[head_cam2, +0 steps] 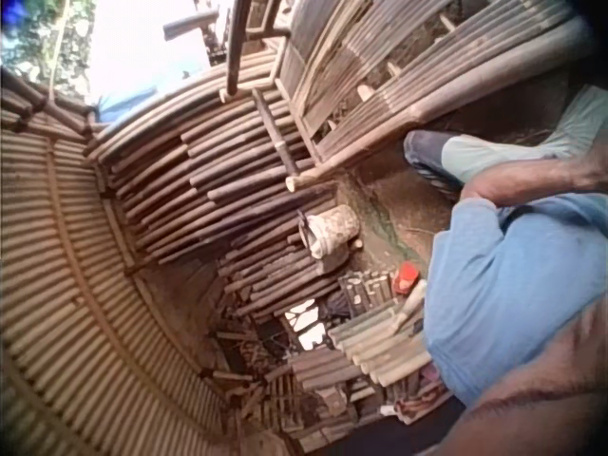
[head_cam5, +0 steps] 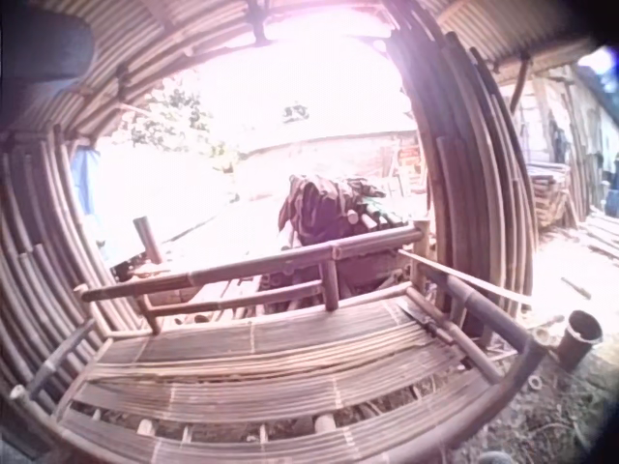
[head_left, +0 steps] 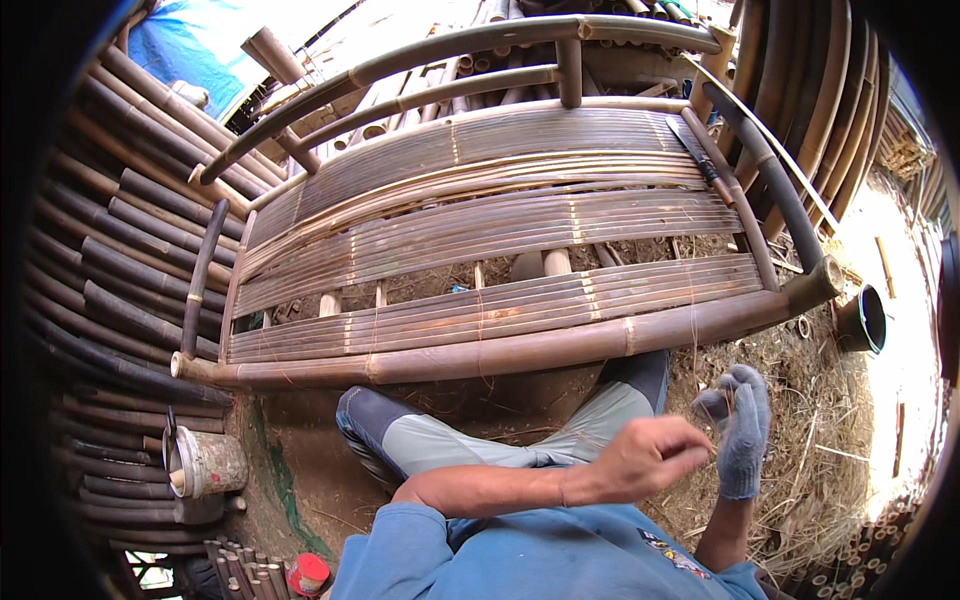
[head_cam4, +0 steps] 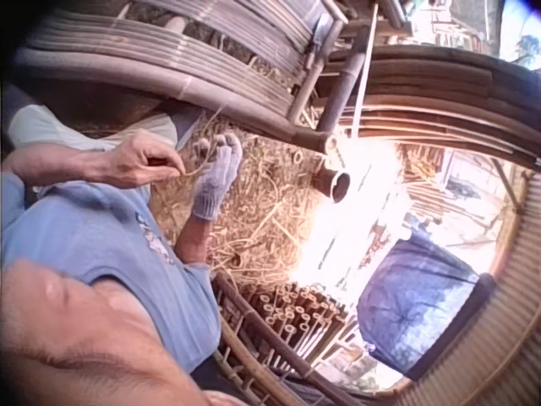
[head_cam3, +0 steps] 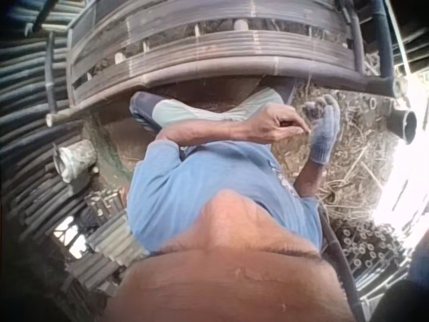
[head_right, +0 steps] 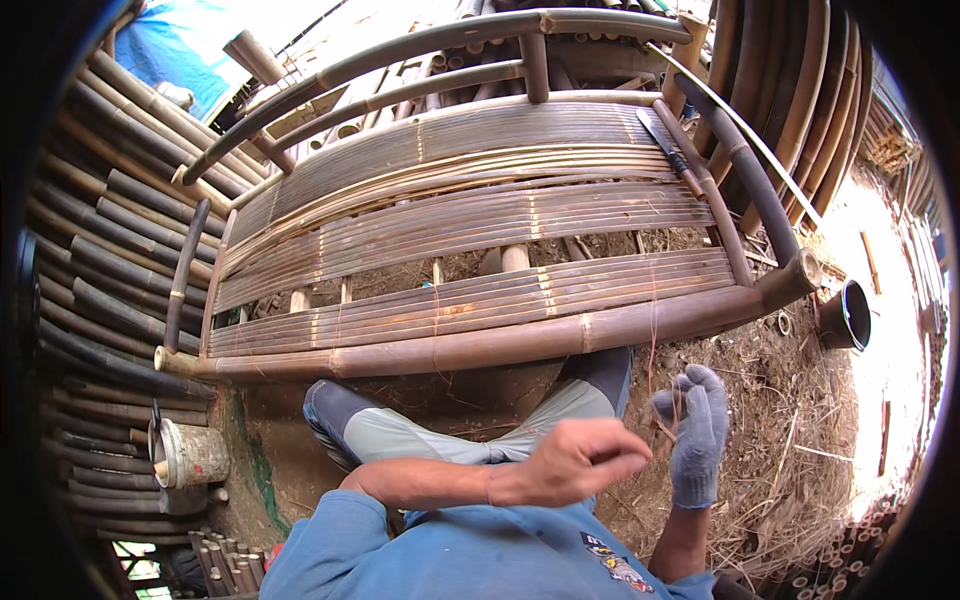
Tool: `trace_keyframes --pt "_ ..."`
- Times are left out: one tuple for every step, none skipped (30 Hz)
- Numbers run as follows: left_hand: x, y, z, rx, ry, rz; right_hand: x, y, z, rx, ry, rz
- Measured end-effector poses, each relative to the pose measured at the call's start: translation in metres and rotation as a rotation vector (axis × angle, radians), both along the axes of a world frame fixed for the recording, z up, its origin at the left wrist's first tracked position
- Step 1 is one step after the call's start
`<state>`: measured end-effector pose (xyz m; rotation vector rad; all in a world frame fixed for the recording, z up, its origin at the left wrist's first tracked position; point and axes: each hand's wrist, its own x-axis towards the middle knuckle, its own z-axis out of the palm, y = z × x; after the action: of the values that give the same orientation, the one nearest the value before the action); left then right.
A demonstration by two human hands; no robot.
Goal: The person sits on the ground and weaves thin bamboo strips into a bamboo frame using a thin cord. They pull the cord through the strips, tie knots, and adjust the woven sections by hand.
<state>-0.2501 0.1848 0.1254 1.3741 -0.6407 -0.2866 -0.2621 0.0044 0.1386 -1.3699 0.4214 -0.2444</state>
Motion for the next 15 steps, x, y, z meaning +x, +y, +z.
trace_keyframes --pt "-0.010 -0.005 -0.011 0.010 -0.060 -0.156 -0.014 -0.004 -0.009 0.415 0.143 0.063" --pt "-0.021 -0.008 -0.022 0.147 -0.168 -0.328 -0.026 -0.014 -0.016 0.640 0.172 0.095" --pt "-0.025 -0.011 -0.034 0.309 -0.278 -0.537 -0.040 -0.027 -0.024 0.704 0.168 0.061" --pt "-0.025 -0.010 -0.046 0.350 -0.306 -0.472 -0.056 -0.049 -0.031 0.566 0.049 0.001" --pt "-0.024 -0.002 -0.056 0.462 -0.309 -0.485 -0.073 -0.081 -0.036 0.376 -0.031 -0.018" --pt "-0.014 0.008 -0.065 0.411 -0.223 -0.305 -0.093 -0.116 -0.042 0.345 -0.159 -0.064" --pt "0.002 0.024 -0.072 0.381 -0.138 -0.166 -0.112 -0.159 -0.050 0.270 -0.252 -0.172" --pt "0.020 0.041 -0.078 0.438 -0.297 0.119 -0.131 -0.216 -0.051 0.209 -0.288 -0.267" --pt "0.041 0.064 -0.082 0.586 -0.357 0.276 -0.157 -0.268 -0.054 0.131 -0.299 -0.404" --pt "0.059 0.087 -0.085 0.679 -0.390 0.456 -0.183 -0.319 -0.055 0.063 -0.289 -0.482" --pt "0.073 0.110 -0.088 0.790 -0.256 0.629 -0.210 -0.365 -0.055 -0.037 -0.191 -0.650" --pt "0.088 0.132 -0.091 0.920 -0.270 0.774 -0.233 -0.400 -0.058 -0.105 -0.029 -0.962" --pt "0.099 0.150 -0.095 1.099 -0.309 0.879 -0.248 -0.427 -0.059 -0.251 0.213 -1.136" --pt "0.107 0.164 -0.101 1.291 -0.222 0.939 -0.251 -0.442 -0.062 -0.722 0.640 -1.130" --pt "0.112 0.174 -0.109 1.398 -0.169 0.942 -0.245 -0.442 -0.068 -1.231 1.175 -1.059"
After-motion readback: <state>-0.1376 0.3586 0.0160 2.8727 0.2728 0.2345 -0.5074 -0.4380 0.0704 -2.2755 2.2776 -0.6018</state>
